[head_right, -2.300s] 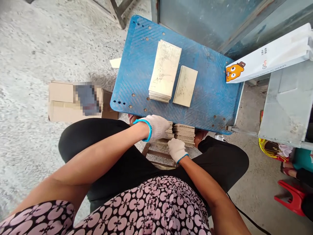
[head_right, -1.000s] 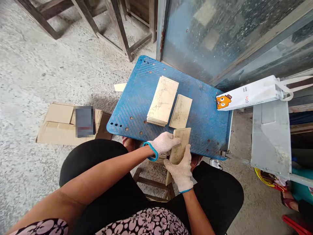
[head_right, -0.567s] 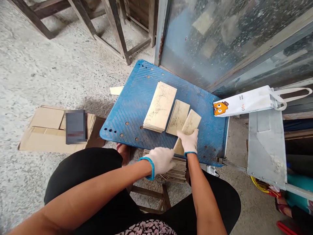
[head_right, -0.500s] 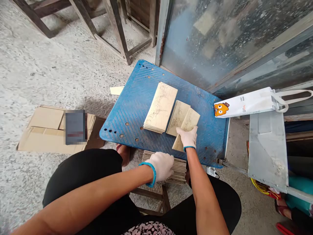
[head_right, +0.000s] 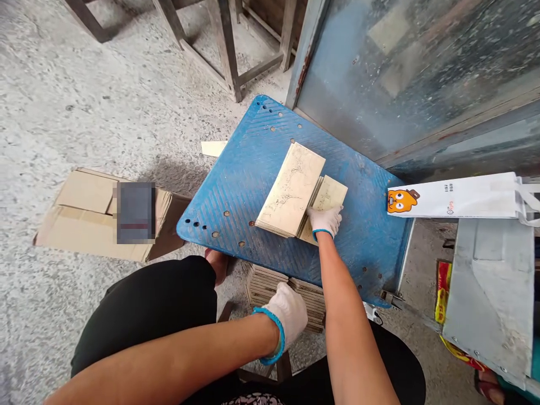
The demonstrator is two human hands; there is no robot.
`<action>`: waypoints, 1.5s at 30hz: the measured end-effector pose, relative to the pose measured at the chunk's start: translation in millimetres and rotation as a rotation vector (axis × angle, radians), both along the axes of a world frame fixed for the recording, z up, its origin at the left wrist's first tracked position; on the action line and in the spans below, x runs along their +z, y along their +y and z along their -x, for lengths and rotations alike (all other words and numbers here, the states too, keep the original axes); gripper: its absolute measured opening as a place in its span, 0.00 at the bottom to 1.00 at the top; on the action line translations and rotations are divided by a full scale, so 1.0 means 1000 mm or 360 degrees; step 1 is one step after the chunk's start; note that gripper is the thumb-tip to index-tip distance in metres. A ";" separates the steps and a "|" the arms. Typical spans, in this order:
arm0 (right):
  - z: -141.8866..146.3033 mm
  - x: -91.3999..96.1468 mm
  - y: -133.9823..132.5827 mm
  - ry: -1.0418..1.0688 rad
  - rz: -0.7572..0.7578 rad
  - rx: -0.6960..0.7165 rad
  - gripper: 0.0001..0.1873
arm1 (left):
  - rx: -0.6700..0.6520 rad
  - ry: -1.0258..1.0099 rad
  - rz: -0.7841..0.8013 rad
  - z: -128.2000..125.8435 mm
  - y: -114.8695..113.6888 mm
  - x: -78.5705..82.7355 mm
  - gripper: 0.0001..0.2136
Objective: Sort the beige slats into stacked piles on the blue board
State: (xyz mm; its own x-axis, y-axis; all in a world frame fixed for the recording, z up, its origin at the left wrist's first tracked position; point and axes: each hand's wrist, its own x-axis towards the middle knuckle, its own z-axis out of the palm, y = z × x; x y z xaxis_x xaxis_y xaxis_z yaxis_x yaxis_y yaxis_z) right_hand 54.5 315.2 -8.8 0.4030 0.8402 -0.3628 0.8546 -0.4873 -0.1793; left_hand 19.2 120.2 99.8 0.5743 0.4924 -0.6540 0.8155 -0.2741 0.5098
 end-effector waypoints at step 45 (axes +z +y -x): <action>0.006 -0.028 0.013 -0.0117 -0.0019 0.0098 0.65 | 0.0122 0.0015 0.0060 0.003 -0.001 -0.009 0.21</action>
